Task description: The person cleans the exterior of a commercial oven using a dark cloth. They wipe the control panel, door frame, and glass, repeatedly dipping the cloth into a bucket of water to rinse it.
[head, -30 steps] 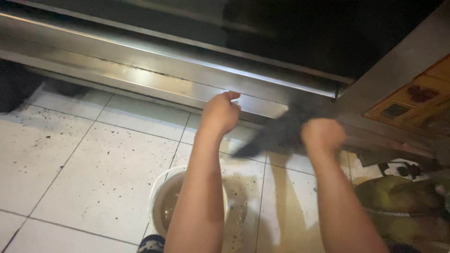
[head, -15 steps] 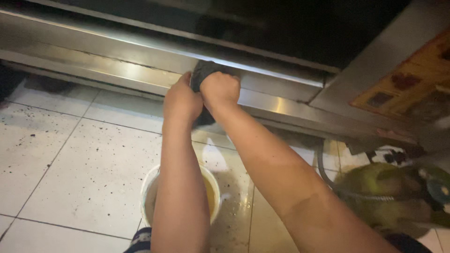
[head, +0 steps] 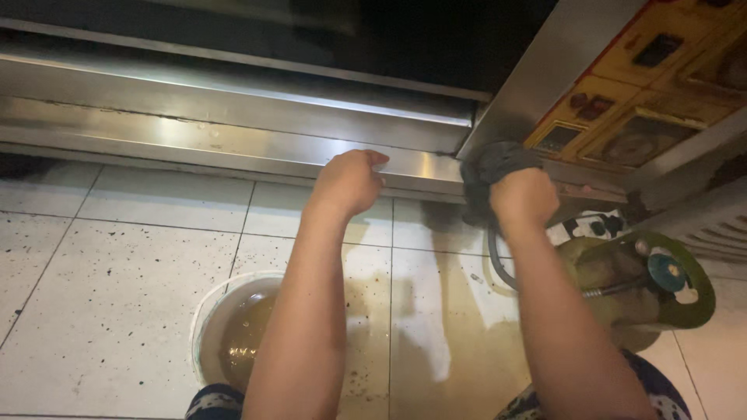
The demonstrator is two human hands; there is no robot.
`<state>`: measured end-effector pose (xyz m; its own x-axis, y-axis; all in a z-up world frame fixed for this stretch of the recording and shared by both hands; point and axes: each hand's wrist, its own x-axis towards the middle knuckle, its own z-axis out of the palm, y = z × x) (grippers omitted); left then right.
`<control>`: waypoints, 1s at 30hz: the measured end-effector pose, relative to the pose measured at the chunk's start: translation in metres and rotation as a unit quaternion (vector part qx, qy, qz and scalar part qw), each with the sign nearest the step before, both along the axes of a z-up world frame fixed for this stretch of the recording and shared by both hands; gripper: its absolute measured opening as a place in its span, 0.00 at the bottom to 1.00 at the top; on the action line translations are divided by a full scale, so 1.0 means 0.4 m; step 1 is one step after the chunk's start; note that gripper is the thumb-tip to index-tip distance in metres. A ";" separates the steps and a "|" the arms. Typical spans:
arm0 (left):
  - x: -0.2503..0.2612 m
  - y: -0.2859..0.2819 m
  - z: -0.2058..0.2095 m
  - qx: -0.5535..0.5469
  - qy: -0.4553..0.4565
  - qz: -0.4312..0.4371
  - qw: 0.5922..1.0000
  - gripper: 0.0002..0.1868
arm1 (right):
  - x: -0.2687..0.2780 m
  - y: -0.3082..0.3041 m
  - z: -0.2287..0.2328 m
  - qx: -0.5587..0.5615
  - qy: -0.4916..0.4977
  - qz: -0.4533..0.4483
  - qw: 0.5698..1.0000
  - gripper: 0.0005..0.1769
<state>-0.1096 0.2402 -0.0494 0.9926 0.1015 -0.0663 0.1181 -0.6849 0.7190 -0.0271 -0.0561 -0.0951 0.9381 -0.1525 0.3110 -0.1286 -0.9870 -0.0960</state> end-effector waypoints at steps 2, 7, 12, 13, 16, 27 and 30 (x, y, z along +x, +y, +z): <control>0.001 -0.005 -0.009 0.019 -0.017 -0.011 1.000 0.22 | 0.027 0.065 -0.029 0.004 -0.010 0.014 1.000 0.12; 0.041 -0.053 -0.015 0.057 -0.023 -0.018 0.998 0.21 | 0.076 0.285 -0.036 -0.010 0.046 0.064 0.997 0.13; 0.030 -0.115 0.024 0.067 0.005 -0.026 0.997 0.22 | 0.028 0.197 -0.002 0.057 0.033 0.073 0.995 0.12; 0.033 -0.125 0.040 0.068 0.007 -0.032 0.997 0.22 | 0.029 0.150 0.007 0.061 0.041 0.045 0.996 0.12; 0.007 -0.146 0.064 0.062 0.022 -0.039 0.997 0.22 | -0.010 -0.020 0.027 0.053 0.087 0.044 0.994 0.13; 0.030 -0.298 -0.030 0.144 0.172 -0.194 0.955 0.32 | -0.048 0.009 -0.002 0.128 0.086 0.041 0.987 0.13; 0.014 -0.318 -0.099 -0.014 0.225 -0.229 0.947 0.34 | -0.093 0.042 -0.015 0.222 0.202 0.236 0.924 0.19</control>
<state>-0.1042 0.1129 -0.0889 0.8022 -0.3414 -0.4898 0.1117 -0.7201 0.6849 -0.0645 -0.0393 -0.1012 0.9588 0.2741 -0.0740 0.1916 -0.8170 -0.5439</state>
